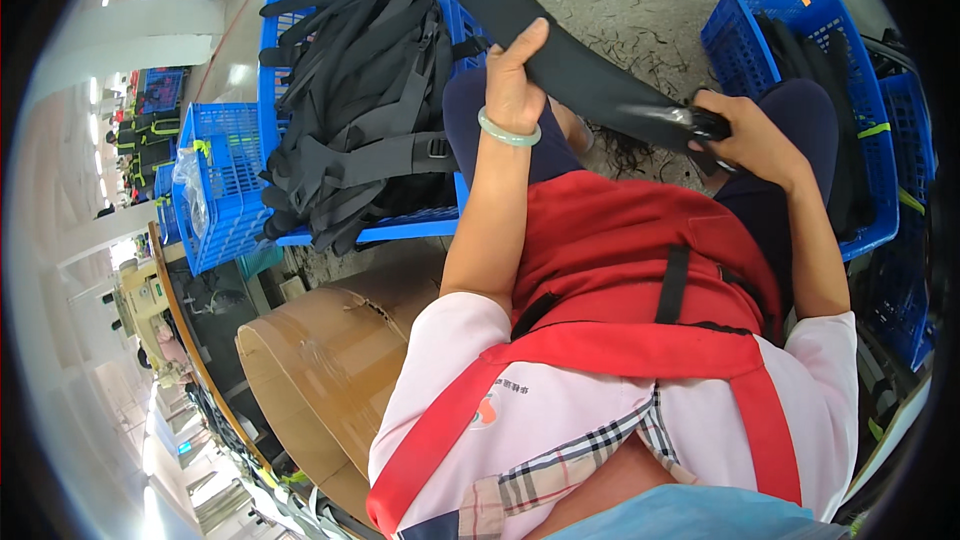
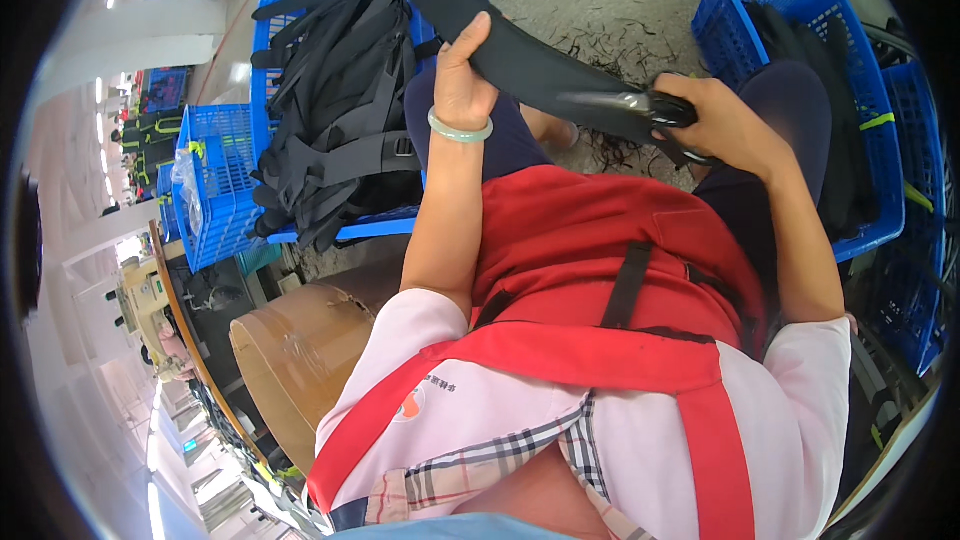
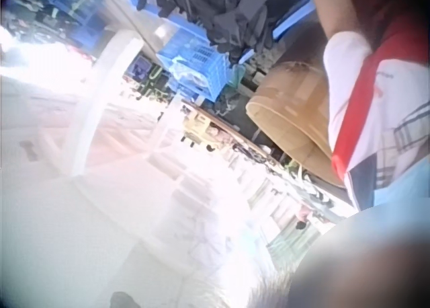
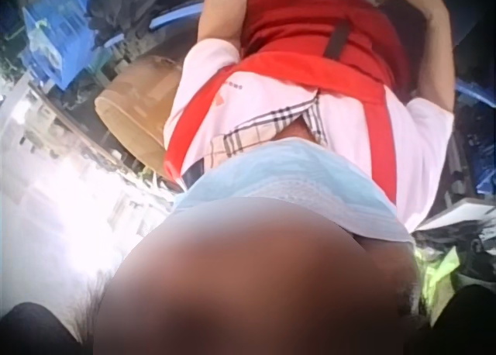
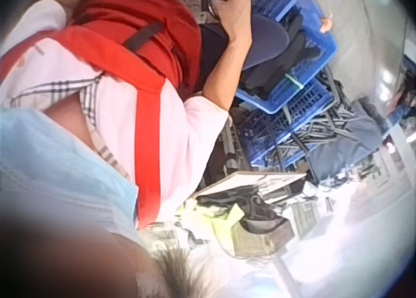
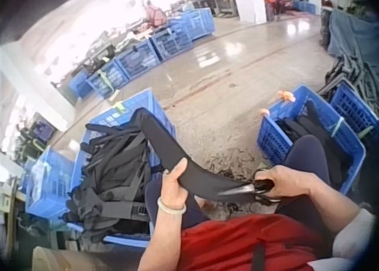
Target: Trim excess material from a black foam or rubber component using scissors.
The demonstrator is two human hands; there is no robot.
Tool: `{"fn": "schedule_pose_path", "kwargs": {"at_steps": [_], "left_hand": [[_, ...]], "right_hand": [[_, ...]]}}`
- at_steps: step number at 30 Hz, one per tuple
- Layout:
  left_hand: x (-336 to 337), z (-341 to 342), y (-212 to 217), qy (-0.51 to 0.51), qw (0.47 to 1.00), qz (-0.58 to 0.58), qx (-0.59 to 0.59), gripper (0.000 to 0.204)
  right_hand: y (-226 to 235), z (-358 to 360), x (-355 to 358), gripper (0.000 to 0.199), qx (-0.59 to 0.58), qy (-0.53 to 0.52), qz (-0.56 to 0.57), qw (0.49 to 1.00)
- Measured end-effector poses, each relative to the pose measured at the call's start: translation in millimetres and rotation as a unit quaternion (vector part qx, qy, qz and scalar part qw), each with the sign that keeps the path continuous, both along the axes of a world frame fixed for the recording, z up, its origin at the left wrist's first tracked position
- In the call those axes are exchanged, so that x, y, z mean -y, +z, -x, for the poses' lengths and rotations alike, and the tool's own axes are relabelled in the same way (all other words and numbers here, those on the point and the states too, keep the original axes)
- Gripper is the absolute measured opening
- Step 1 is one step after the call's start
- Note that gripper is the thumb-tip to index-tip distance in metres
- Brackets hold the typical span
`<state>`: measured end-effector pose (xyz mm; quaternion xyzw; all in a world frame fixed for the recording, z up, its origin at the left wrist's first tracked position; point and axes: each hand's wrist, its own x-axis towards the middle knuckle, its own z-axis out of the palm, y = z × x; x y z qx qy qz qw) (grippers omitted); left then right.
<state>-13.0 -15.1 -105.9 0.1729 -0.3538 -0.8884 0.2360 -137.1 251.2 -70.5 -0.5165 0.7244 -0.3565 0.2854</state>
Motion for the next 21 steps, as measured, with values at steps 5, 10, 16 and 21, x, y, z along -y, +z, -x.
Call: {"fn": "schedule_pose_path", "kwargs": {"at_steps": [5,10,16,21], "left_hand": [[-3.6,-12.0,9.8,-0.056,0.997,-0.042,-0.038,0.014],[-9.5,-8.7,-5.2,-0.153,0.982,-0.061,-0.098,0.018],[-8.9,-8.6,-13.1,-0.156,0.982,-0.013,-0.109,0.021],[-16.7,-5.7,-5.9,-0.134,0.987,-0.036,-0.085,0.024]], "right_hand": [[12.2,8.4,-13.7,0.028,0.329,-0.175,0.051,0.926],[-53.1,-3.1,2.8,0.035,0.029,-0.095,0.136,0.986],[4.1,-24.6,25.2,0.054,0.095,-0.06,-0.035,0.993],[-12.6,-22.8,28.3,0.051,-0.001,-0.074,0.007,0.997]]}}
